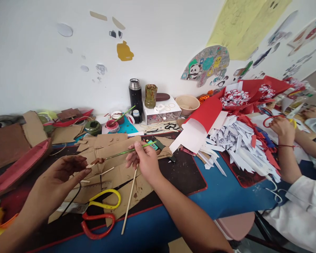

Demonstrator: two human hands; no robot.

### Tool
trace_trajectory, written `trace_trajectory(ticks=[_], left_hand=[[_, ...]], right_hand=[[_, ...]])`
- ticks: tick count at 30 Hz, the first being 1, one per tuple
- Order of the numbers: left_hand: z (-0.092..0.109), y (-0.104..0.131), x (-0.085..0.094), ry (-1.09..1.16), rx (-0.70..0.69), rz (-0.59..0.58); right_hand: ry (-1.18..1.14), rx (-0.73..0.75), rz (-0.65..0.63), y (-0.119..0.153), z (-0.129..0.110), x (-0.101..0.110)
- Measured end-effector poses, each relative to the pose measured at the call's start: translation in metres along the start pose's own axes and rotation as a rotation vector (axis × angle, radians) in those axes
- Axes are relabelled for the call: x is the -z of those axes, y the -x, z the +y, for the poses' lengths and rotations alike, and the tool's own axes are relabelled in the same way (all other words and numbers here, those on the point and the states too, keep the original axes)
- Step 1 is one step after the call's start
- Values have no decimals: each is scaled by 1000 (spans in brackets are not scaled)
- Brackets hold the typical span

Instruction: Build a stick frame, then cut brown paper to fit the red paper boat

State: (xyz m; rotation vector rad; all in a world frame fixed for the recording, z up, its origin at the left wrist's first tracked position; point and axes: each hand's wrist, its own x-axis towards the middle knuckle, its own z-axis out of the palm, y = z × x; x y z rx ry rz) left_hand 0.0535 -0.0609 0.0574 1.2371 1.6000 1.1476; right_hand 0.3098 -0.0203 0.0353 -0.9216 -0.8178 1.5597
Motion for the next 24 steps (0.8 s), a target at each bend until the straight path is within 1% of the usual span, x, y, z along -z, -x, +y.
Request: trace_trajectory(ticks=[3, 8, 14, 20, 22, 24], left_hand=[[1, 1, 0, -49, -26, 16], [8, 4, -4, -142, -73, 30], [15, 7, -8, -63, -50, 56], [18, 9, -14, -70, -80, 55], [19, 10, -14, -69, -90, 74], [18, 11, -13, -85, -102, 92]], right_hand=[[-4, 20, 33, -1, -1, 1], [14, -14, -37, 1, 1, -2], [26, 14, 21, -2, 2, 2], [47, -30, -87, 1, 5, -2], [46, -23, -60, 0, 5, -1], [33, 2, 4, -1, 4, 1]])
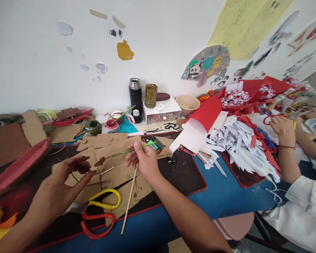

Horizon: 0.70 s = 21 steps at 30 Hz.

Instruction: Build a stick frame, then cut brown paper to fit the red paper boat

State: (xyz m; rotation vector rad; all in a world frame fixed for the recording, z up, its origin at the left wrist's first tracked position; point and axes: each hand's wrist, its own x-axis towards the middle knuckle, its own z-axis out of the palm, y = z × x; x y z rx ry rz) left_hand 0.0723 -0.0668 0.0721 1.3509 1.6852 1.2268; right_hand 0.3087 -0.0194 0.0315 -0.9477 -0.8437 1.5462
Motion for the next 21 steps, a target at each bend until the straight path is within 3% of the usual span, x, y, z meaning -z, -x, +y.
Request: trace_trajectory(ticks=[3, 9, 15, 21], left_hand=[[-3, 0, 2, -24, -15, 6], [-9, 1, 2, -82, -91, -43], [-18, 1, 7, -193, -192, -40], [-30, -1, 9, -428, -441, -83]], right_hand=[[-18, 28, 40, -1, -1, 2], [-3, -13, -66, 1, 2, -4], [-27, 21, 32, -3, 0, 1], [-22, -22, -70, 1, 2, -1]])
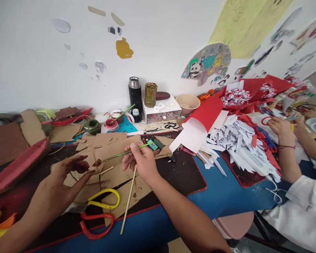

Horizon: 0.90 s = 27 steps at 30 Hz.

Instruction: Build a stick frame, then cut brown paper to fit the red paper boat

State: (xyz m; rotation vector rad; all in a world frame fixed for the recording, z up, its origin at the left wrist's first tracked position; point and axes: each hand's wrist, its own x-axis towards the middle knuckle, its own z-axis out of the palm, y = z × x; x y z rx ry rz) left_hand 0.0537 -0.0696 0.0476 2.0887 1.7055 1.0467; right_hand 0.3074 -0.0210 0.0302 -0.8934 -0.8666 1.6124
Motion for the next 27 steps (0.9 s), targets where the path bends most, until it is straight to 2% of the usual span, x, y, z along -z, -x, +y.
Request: trace_trajectory(ticks=[3, 6, 12, 16, 19, 27], left_hand=[[-3, 0, 0, -77, -59, 14], [-7, 0, 0, -116, -49, -5], [-9, 2, -4, -141, -43, -5], [-10, 1, -4, -125, -14, -23], [-11, -5, -4, -117, 35, -54], [-11, -33, -11, -142, 158, -169]], right_hand=[[0, 21, 38, -2, 1, 2], [-14, 46, 80, -3, 1, 5], [1, 3, -5, -2, 3, 2], [-6, 33, 112, -5, 3, 6], [-16, 50, 163, -7, 3, 11], [-32, 42, 132, -4, 4, 12]])
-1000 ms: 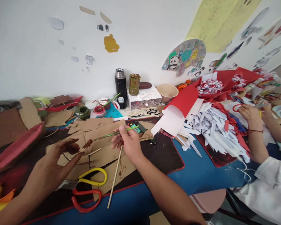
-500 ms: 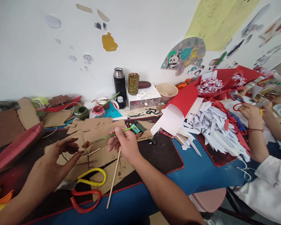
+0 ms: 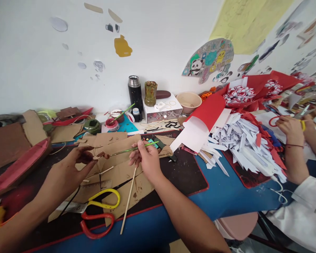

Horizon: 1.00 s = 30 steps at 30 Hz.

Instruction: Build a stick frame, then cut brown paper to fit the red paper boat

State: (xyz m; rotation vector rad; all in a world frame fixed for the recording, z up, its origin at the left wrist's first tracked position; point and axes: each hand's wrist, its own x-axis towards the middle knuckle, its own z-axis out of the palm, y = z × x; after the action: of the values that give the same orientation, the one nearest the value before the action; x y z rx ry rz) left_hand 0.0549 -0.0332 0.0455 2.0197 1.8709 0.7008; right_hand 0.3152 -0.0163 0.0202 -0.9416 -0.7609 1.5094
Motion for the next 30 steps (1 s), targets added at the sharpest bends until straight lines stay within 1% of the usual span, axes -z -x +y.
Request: trace_trajectory(ticks=[5, 11, 14, 17, 20, 23, 27, 30], left_hand=[[2, -8, -3, -45, 56, -38], [0, -5, -4, -60, 103, -72], [-2, -4, -4, -50, 106, -94], [-5, -3, -5, -46, 79, -109], [-11, -2, -6, -62, 30, -101], [-19, -1, -8, -110, -52, -65], [-30, 0, -6, -172, -213, -19], [-33, -3, 1, -207, -368, -34]], right_hand=[[-11, -5, 10, -1, -1, 3], [-16, -23, -3, -2, 1, 5], [-20, -32, -7, -2, 2, 5], [-19, -37, -1, -1, 2, 5], [-16, -39, 4, -1, 2, 5], [-15, -42, 10, -1, 2, 5], [-10, -44, 10, -1, 2, 6], [-14, -47, 13, -1, 2, 6]])
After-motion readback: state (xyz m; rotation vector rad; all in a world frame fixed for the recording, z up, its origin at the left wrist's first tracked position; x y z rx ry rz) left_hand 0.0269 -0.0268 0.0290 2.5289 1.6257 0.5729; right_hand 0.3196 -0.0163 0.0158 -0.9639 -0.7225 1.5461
